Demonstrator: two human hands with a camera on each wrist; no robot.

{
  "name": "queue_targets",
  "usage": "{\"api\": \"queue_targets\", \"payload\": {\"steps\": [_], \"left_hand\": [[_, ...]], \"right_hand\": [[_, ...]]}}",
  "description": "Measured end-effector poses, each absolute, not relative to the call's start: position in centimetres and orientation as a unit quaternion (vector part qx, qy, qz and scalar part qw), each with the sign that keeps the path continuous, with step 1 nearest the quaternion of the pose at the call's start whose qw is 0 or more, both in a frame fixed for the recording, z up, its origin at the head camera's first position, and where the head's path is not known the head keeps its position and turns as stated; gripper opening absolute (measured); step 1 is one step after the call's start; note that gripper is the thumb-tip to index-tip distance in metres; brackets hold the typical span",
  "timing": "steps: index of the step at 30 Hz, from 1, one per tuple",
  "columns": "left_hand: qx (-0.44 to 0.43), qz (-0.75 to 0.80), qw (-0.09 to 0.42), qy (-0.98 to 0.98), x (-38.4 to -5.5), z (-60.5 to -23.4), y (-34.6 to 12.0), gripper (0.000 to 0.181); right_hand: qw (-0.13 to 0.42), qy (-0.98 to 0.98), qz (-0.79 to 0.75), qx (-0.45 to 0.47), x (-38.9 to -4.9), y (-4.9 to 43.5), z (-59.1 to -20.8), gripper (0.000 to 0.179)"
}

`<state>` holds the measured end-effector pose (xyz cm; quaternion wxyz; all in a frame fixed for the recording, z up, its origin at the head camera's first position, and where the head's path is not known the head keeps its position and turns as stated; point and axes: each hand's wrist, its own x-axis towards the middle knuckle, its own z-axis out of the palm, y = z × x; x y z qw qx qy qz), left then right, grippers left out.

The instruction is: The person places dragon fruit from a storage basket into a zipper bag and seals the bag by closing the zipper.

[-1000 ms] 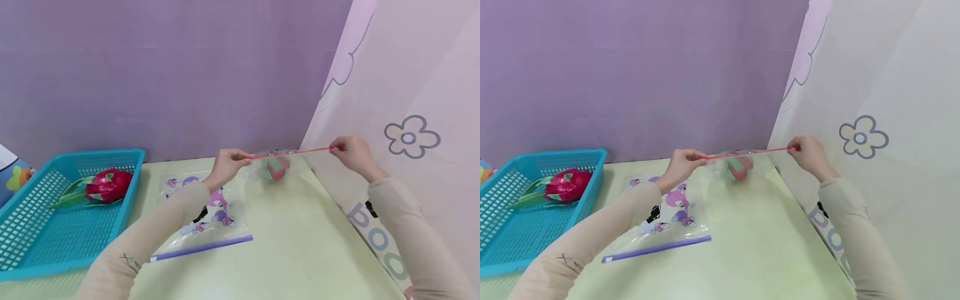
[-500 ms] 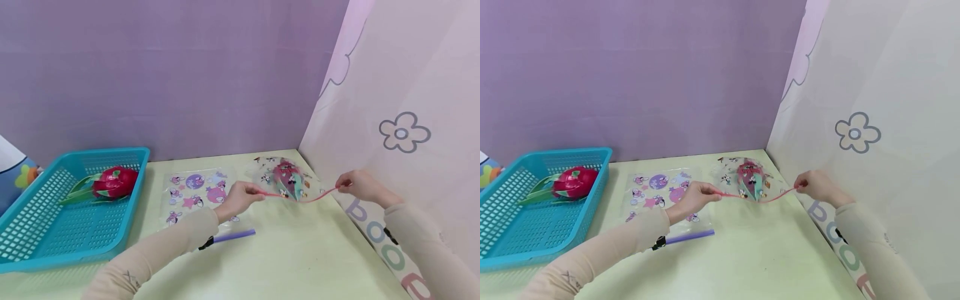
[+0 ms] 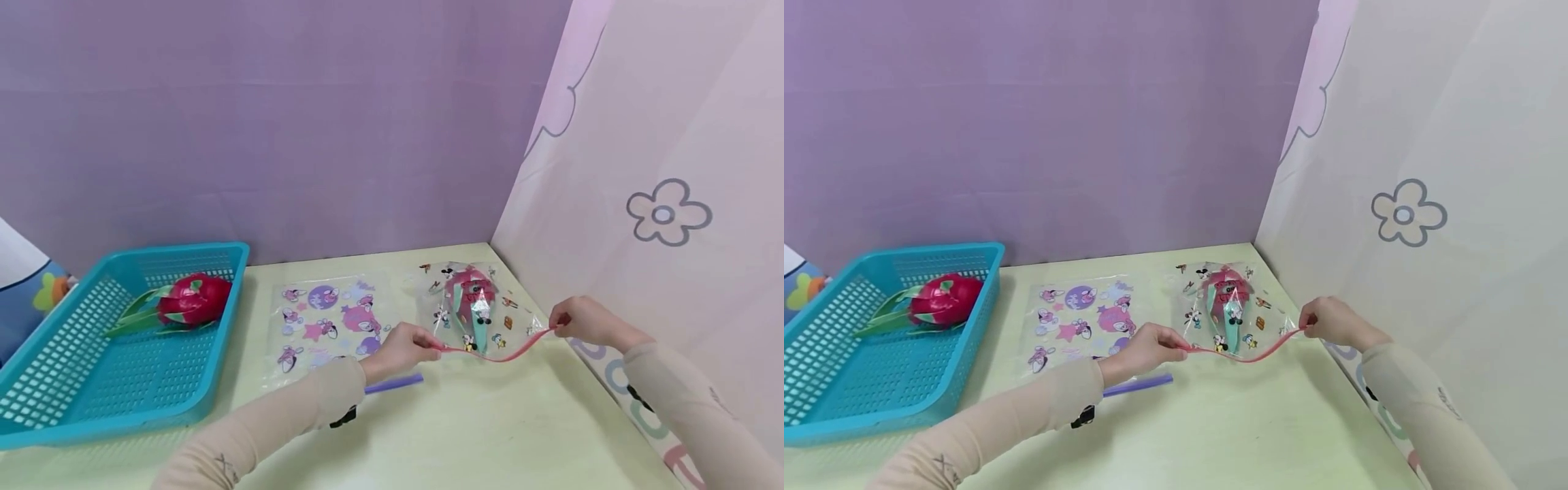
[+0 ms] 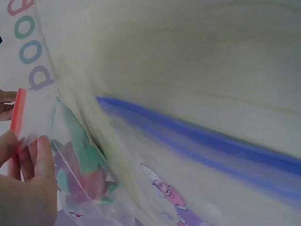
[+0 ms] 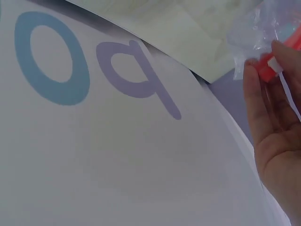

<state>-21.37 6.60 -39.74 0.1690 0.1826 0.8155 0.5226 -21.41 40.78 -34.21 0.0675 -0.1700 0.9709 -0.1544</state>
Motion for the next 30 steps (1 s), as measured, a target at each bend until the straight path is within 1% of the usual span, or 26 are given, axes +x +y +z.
{"api": "queue_targets", "payload": {"steps": [4, 7, 11, 15, 19, 21, 26, 30], "left_hand": [[0.192, 0.496, 0.182, 0.827, -21.0, -40.1, 6.8, 0.008], [0.186, 0.486, 0.192, 0.832, -20.8, -40.2, 7.0, 0.008], [0.184, 0.484, 0.195, 0.833, -20.7, -40.2, 6.9, 0.008], [0.190, 0.476, 0.203, 0.834, -20.7, -40.2, 6.9, 0.010], [0.226, 0.459, 0.211, 0.833, -20.7, -40.4, 6.8, 0.013], [0.247, 0.450, 0.217, 0.830, -20.7, -40.4, 6.7, 0.016], [0.272, 0.425, 0.257, 0.824, -20.6, -40.1, 5.9, 0.025], [0.295, 0.380, 0.300, 0.824, -20.5, -39.2, 5.0, 0.030]], "right_hand": [[0.114, 0.966, -0.158, -0.171, -21.6, 40.7, -34.6, 0.013], [0.136, 0.963, -0.165, -0.167, -21.5, 40.8, -35.0, 0.013], [0.153, 0.960, -0.173, -0.160, -21.2, 40.9, -35.5, 0.011], [0.158, 0.961, -0.170, -0.152, -21.0, 41.0, -36.0, 0.010], [0.160, 0.963, -0.153, -0.152, -20.6, 41.2, -36.5, 0.011], [0.172, 0.963, -0.149, -0.146, -20.3, 41.2, -36.7, 0.012], [0.227, 0.953, -0.166, -0.109, -20.0, 40.8, -36.8, 0.022], [0.240, 0.947, -0.174, -0.121, -20.1, 39.9, -36.2, 0.030]]}}
